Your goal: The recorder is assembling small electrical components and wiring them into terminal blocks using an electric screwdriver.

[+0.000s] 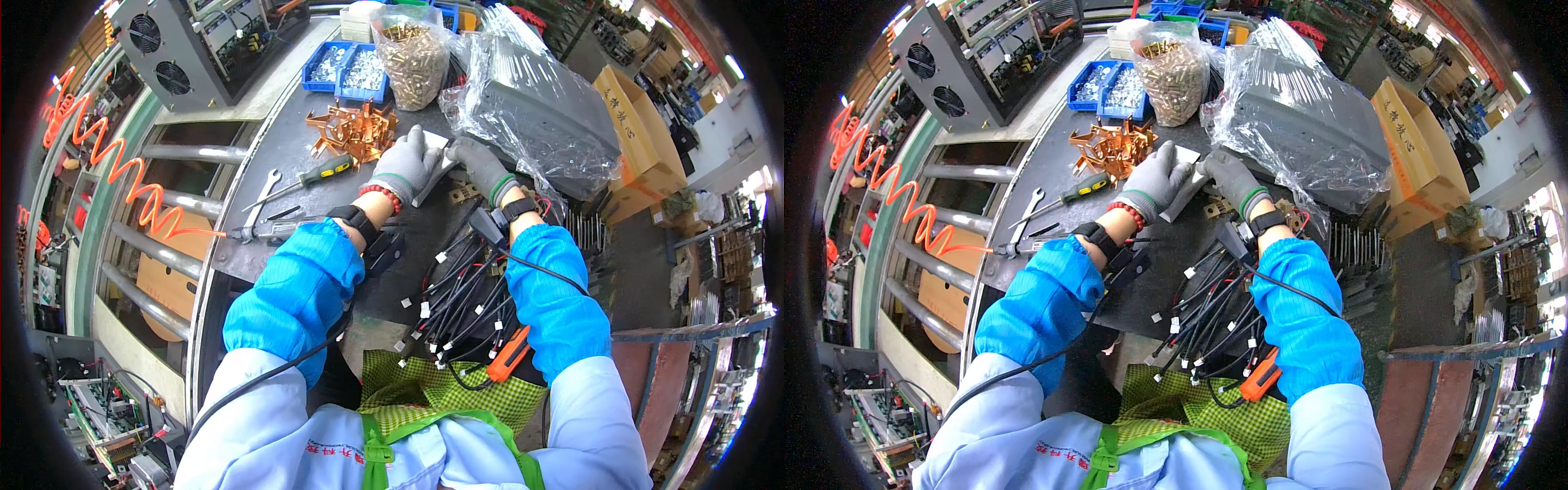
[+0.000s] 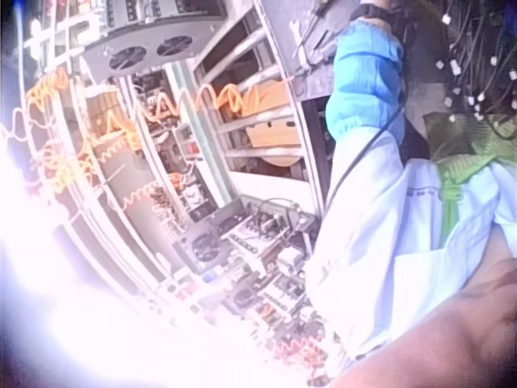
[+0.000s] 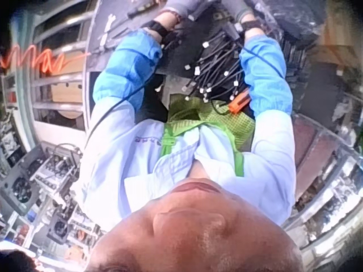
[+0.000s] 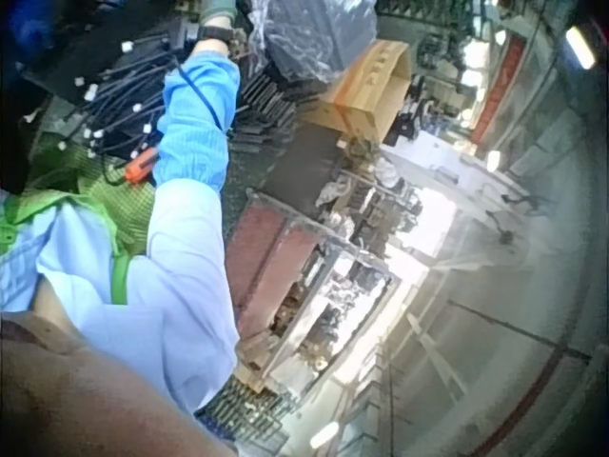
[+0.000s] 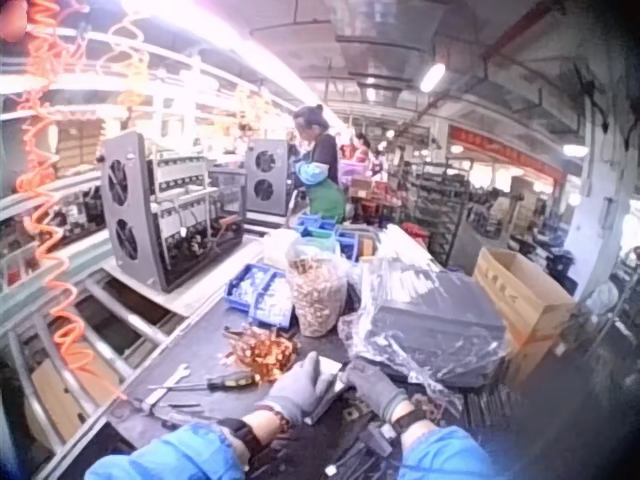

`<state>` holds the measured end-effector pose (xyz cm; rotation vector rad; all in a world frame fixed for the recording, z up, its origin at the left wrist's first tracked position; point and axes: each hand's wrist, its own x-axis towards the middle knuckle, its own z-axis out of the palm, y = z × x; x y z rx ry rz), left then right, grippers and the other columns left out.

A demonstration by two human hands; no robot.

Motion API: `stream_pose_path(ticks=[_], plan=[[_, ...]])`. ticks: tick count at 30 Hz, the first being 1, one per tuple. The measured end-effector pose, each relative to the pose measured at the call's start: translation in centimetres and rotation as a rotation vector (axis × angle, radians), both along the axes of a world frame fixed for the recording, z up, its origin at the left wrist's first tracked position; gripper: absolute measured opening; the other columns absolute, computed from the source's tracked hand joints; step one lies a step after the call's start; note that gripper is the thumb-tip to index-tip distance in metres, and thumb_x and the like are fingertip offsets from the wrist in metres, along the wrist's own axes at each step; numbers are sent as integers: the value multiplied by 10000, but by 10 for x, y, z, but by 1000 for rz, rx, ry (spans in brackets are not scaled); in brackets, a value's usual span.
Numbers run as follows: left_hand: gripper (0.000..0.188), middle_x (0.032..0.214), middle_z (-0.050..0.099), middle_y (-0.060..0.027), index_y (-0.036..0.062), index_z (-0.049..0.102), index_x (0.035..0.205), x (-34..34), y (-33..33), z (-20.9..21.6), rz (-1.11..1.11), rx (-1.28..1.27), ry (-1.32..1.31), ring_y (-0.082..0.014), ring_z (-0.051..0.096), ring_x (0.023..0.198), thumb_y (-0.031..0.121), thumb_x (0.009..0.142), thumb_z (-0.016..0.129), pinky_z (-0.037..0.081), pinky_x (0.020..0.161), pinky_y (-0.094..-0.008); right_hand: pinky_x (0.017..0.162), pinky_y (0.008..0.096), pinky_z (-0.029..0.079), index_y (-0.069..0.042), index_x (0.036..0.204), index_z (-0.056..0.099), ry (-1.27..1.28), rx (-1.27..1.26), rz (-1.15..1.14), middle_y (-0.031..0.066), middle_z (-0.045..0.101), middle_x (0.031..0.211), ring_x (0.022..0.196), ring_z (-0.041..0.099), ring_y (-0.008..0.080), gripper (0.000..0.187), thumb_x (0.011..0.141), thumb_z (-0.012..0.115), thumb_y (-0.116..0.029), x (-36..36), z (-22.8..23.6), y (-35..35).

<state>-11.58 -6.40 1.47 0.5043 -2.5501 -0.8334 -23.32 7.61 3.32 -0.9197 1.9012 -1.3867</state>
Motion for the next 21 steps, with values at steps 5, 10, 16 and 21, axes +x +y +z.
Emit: stream_pose_path(ticks=[5, 10, 16, 21], plan=[[569, 1097, 606, -269, -23, 413, 1294, 0, -9, 8, -46, 22, -65, -413, 586, 1028, 380, 911, 531, 470, 877, -443, 779, 288, 457, -104, 935, 562, -122, 178, -15, -2, 546, 886, 844, 524, 115, 300, 814, 700, -341, 0, 14, 1], [635, 1193, 578, -267, -23, 364, 1360, 1, -13, 15, -149, 110, -180, -393, 563, 1117, 381, 908, 553, 452, 937, -405, 763, 262, 438, -52, 938, 648, 71, 216, 176, -11, 593, 832, 782, 518, 92, 286, 864, 658, -328, -3, 19, 8], [653, 1197, 579, -264, -26, 378, 1353, -2, -22, 10, -199, 118, -166, -385, 564, 1125, 401, 898, 569, 450, 943, -402, 758, 310, 481, -28, 923, 694, 271, 547, 327, 80, 689, 875, 799, 618, 153, 453, 854, 613, -469, 14, 26, 22], [721, 1155, 596, -280, 23, 364, 1382, -1, -32, 5, -290, 210, -156, -403, 578, 1092, 501, 876, 553, 460, 914, -425, 818, 400, 482, -36, 893, 690, 504, 662, 256, 189, 680, 923, 905, 641, 343, 525, 866, 526, -533, 28, 29, 31]])
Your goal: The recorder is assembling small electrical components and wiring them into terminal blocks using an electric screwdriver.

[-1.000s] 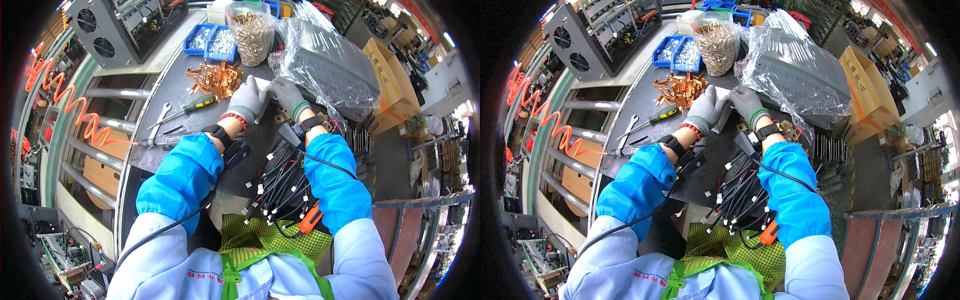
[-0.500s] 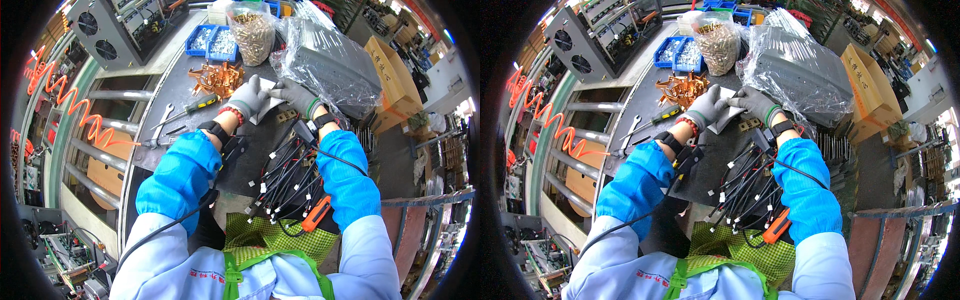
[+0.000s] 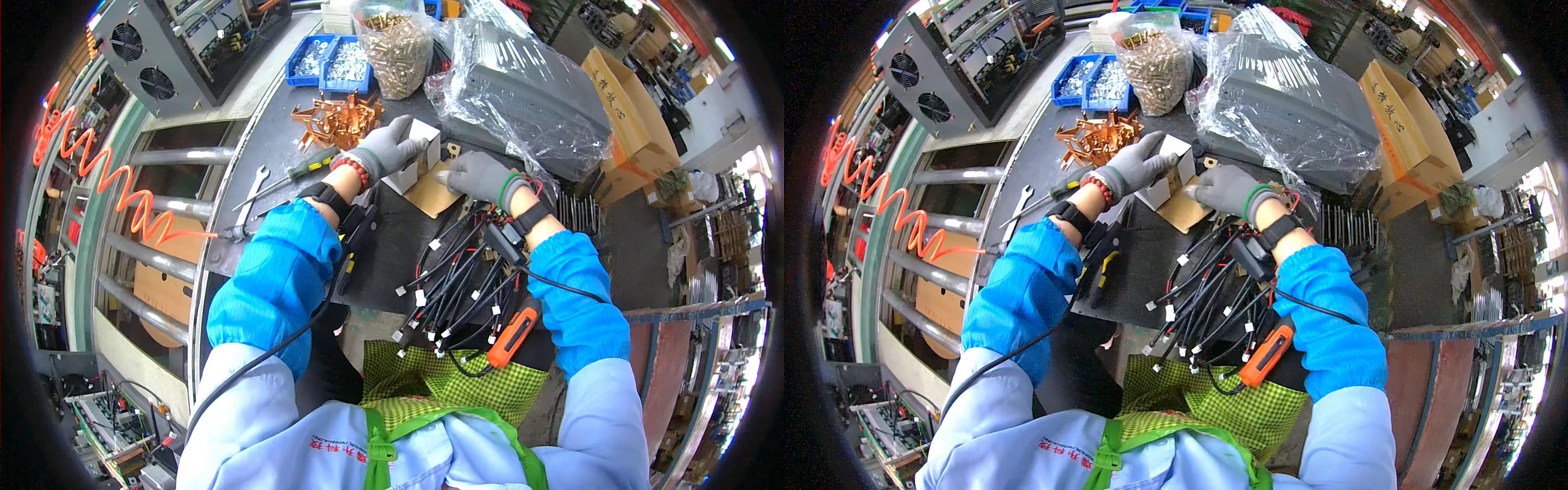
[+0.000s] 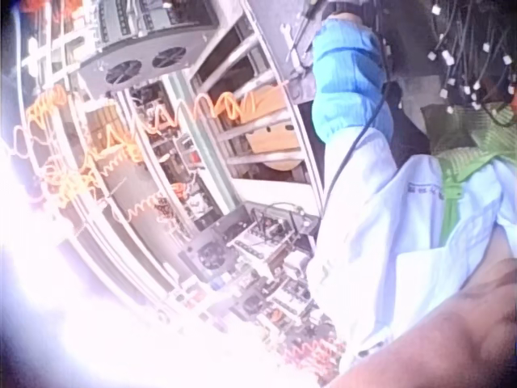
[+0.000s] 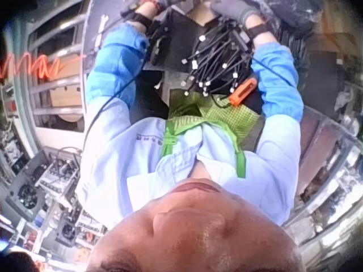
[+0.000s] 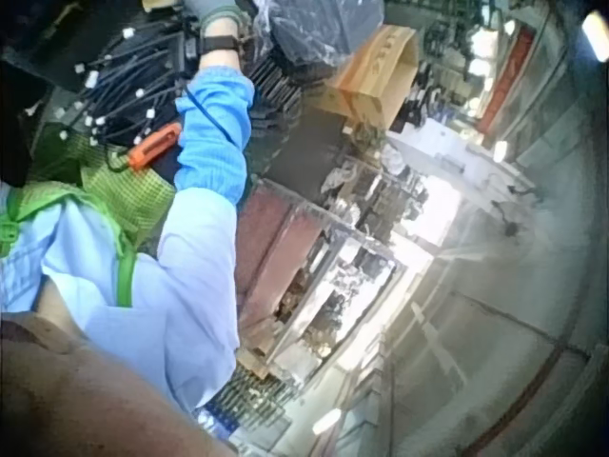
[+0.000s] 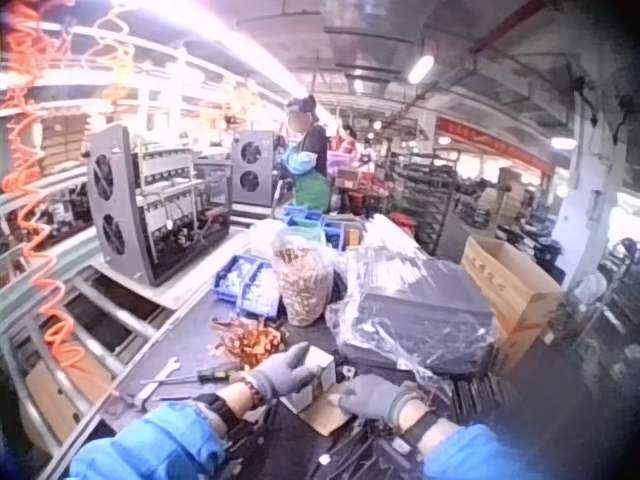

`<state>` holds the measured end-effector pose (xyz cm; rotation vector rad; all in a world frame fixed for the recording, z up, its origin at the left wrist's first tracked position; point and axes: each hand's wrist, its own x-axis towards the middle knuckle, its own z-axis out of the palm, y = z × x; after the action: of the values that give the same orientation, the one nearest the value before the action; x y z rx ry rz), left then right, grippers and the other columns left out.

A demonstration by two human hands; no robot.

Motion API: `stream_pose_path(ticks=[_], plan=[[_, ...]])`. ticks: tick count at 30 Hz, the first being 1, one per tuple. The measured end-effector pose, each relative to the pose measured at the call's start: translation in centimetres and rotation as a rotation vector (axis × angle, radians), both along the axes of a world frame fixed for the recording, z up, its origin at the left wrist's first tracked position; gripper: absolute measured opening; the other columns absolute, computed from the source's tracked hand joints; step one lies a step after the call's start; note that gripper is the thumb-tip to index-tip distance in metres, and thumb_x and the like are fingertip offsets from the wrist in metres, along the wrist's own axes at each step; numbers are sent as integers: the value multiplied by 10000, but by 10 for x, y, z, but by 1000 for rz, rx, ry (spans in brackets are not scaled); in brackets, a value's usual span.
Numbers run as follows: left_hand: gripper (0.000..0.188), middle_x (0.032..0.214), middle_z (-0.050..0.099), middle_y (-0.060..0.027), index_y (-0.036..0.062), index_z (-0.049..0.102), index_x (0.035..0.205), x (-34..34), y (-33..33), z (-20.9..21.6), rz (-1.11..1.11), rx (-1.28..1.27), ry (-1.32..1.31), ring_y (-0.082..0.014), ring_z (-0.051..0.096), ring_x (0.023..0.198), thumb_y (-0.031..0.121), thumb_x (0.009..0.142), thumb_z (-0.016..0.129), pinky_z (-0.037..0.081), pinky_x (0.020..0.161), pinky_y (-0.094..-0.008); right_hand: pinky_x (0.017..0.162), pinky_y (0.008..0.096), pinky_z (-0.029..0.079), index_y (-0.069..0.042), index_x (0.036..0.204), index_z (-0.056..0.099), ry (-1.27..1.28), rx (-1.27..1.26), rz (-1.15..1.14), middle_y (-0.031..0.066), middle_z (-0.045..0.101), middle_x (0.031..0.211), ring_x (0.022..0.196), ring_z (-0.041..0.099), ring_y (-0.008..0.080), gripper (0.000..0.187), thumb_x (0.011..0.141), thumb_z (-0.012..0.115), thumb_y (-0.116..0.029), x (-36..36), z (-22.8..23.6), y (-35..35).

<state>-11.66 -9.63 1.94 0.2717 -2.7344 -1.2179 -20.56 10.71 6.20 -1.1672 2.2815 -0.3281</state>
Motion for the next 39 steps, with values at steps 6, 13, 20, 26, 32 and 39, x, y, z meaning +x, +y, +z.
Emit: stream_pose_path(ticks=[6, 13, 20, 26, 32, 39], plan=[[749, 1278, 547, -222, -6, 344, 1397, 0, -3, 4, -17, 62, -128, -278, 551, 1170, 464, 880, 615, 450, 955, -353, 900, 431, 486, -76, 1313, 395, 395, -175, -161, 216, 601, 1152, 1056, 594, 376, 776, 696, 742, -395, 4, -9, -32], [768, 1168, 608, -101, 23, 448, 1325, 0, -19, 5, -302, 375, -357, -193, 560, 1077, 442, 764, 762, 433, 953, -342, 866, 416, 498, -77, 1088, 591, 366, -224, -356, 224, 656, 1000, 985, 637, 355, 315, 778, 567, -130, -9, -20, -43], [986, 1316, 504, -104, 59, 146, 1493, 8, -17, 14, -310, 664, -270, -176, 548, 1085, 356, 783, 763, 454, 922, -322, 718, 356, 499, -64, 825, 668, 116, -602, -443, 189, 661, 801, 748, 644, 303, 169, 739, 523, -59, -23, -27, -49], [759, 1358, 482, -117, 30, 296, 1437, 17, -26, -1, -169, 818, -86, -171, 472, 1227, 338, 855, 674, 407, 1007, -339, 637, 335, 464, -61, 723, 626, -35, -871, -553, 125, 615, 679, 637, 574, 214, 127, 733, 501, -35, -21, -32, -80], [510, 1214, 597, -80, 56, 502, 1277, 12, -33, -8, -266, 1296, -230, -160, 595, 1052, 361, 888, 627, 482, 918, -329, 583, 297, 451, -63, 692, 603, -361, -1105, -547, 41, 580, 628, 589, 541, 149, 155, 713, 472, 18, -31, -15, -114], [838, 1078, 636, -191, -54, 490, 1206, -19, -23, 38, -110, 315, -70, -254, 642, 951, 548, 686, 756, 507, 820, -334, 718, 293, 492, -64, 898, 621, -280, -985, -351, 62, 641, 806, 767, 613, 154, 181, 756, 515, -26, -67, -6, -71]])
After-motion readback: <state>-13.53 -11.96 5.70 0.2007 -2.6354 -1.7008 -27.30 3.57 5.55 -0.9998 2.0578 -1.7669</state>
